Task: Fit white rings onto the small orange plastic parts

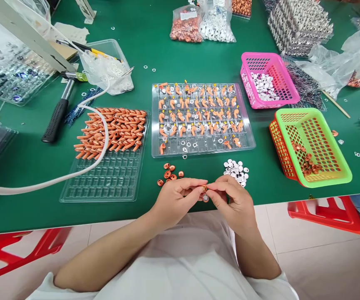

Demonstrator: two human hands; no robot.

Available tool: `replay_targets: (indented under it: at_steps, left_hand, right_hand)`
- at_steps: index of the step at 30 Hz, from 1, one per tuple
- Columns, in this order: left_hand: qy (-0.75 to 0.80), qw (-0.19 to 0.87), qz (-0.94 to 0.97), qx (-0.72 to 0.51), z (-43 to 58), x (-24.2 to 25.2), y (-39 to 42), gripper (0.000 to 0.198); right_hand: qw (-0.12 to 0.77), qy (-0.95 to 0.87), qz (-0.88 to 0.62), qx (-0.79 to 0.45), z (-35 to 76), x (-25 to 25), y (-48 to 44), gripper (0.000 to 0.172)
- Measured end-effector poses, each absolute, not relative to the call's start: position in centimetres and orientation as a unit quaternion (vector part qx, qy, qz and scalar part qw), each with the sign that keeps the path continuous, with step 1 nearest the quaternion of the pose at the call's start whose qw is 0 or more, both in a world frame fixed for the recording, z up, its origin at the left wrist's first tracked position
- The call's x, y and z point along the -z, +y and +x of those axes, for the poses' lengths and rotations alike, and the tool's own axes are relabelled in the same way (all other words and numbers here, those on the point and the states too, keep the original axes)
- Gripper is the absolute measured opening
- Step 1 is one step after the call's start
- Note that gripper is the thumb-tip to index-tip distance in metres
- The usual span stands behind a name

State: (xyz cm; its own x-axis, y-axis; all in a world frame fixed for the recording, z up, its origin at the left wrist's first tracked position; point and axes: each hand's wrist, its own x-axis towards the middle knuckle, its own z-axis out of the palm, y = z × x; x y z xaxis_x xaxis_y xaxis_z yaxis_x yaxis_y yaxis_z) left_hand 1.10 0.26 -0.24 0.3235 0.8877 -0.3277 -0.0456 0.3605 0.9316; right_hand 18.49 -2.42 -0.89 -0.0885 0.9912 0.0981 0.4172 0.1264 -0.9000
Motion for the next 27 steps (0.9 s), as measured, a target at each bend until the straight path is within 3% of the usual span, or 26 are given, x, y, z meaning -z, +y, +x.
replay_targets:
  at_steps: [14,27]
  left_hand:
    - [0.501,0.526,0.582,-0.366,1.4,0.9,-0.3,0.023]
    - [0.506,0.463,0.630,-0.364,1.6,0.8,-0.4,0.022]
  right_hand:
    - [0.428,-0.559,-0.578,-0.413,16.6,1.6,-2.8,0.011]
    - [0.435,-0.547,-0.582,-0.416,16.0,2.1,-2.9,0.015]
